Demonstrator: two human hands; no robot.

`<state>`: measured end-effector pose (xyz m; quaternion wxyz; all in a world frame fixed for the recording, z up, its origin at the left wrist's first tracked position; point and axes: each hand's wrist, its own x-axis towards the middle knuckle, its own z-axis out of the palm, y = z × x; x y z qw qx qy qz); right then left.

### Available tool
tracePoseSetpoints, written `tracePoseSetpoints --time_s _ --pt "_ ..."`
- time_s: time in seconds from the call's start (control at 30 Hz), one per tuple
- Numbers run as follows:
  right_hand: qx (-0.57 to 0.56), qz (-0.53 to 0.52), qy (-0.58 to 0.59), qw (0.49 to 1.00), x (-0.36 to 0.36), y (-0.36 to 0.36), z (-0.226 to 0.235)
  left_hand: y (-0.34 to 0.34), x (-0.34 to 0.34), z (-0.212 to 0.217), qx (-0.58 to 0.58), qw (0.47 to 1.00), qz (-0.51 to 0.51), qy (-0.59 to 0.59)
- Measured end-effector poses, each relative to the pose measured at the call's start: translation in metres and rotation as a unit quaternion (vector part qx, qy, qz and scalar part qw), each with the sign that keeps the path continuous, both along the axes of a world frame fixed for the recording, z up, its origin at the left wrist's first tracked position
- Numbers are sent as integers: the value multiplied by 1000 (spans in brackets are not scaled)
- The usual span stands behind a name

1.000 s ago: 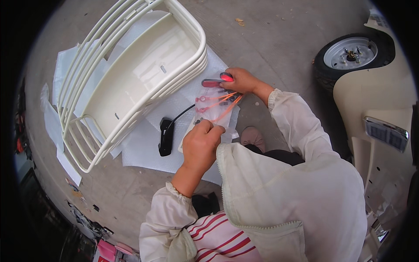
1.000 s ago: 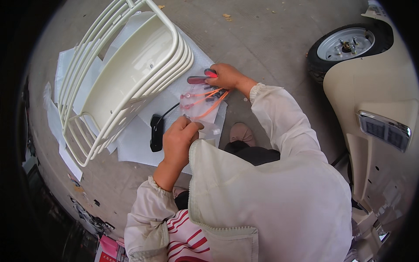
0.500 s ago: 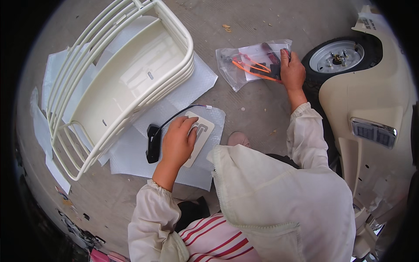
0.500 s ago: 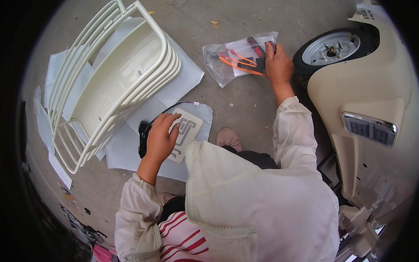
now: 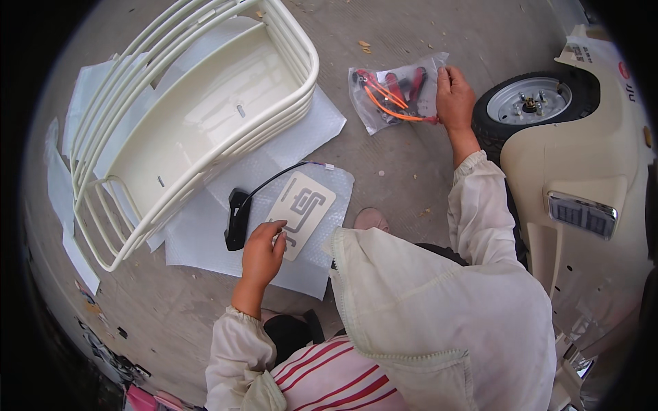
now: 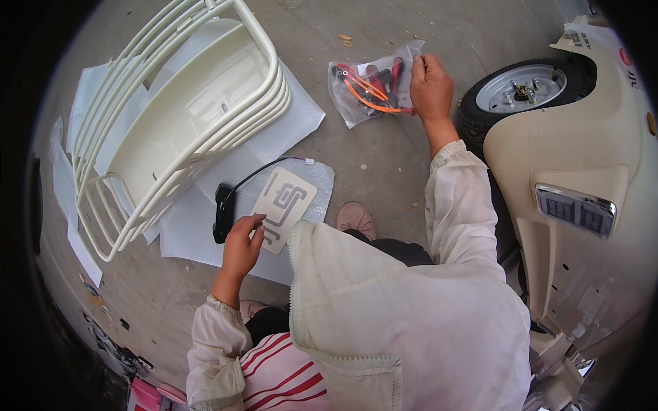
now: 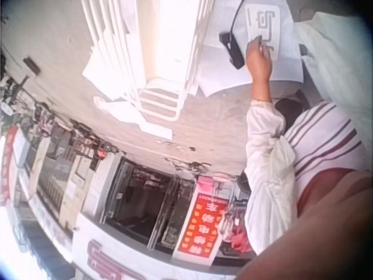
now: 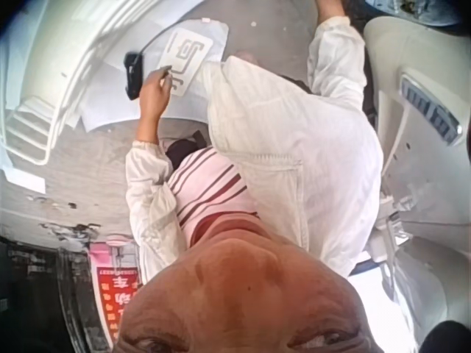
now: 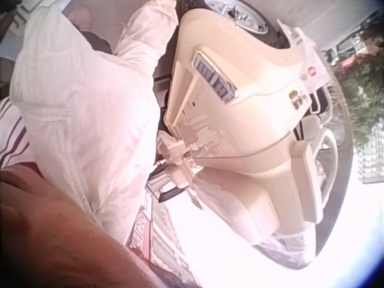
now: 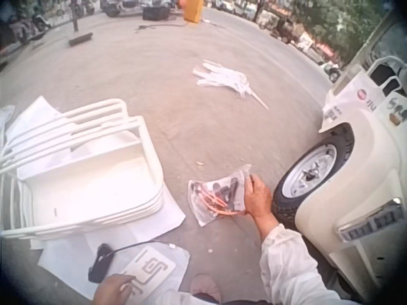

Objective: The person unpacks a white metal rack and its accessories from protective packaging on the ground. They then handle a small black electronic device and a bag of screws, organizing the components before beginning to attach the device to the rack.

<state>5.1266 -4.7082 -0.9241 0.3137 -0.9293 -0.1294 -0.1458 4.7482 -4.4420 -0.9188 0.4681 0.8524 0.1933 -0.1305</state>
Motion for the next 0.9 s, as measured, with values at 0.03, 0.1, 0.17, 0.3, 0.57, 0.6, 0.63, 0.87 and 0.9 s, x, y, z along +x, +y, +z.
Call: tracePoseSetpoints --time_s 0.03,0.1,0.17,0.3,0.57,0.6,0.63,0.87,0.9 --pt "9 0 6 1000 1 1 0 -1 0 1 -2 1000 3 2" --pt "24 -1 17 1000 2 -1 0 -3 -1 2 -9 1000 7 4" --pt "-3 -27 93 995 4 -4 4 -3 -3 2 -7 1000 3 8" --pt "-108 13 63 992 1 -10 -3 -2 -10 -1 3 1000 -2 2" --pt "-255 10 205 945 -3 -17 -3 -3 -11 2 1 1000 -2 9" --pt "-261 14 194 945 -3 -17 -2 -3 -11 2 1 1000 -2 9" --pt "-251 15 209 945 -2 -19 0 -3 -10 2 5 1000 -6 3" --pt "-329 60 96 938 -26 25 103 -1 -13 -2 17 1000 -13 -2" --pt "-347 51 68 934 -26 30 110 -2 -13 -1 16 1000 -12 -1"
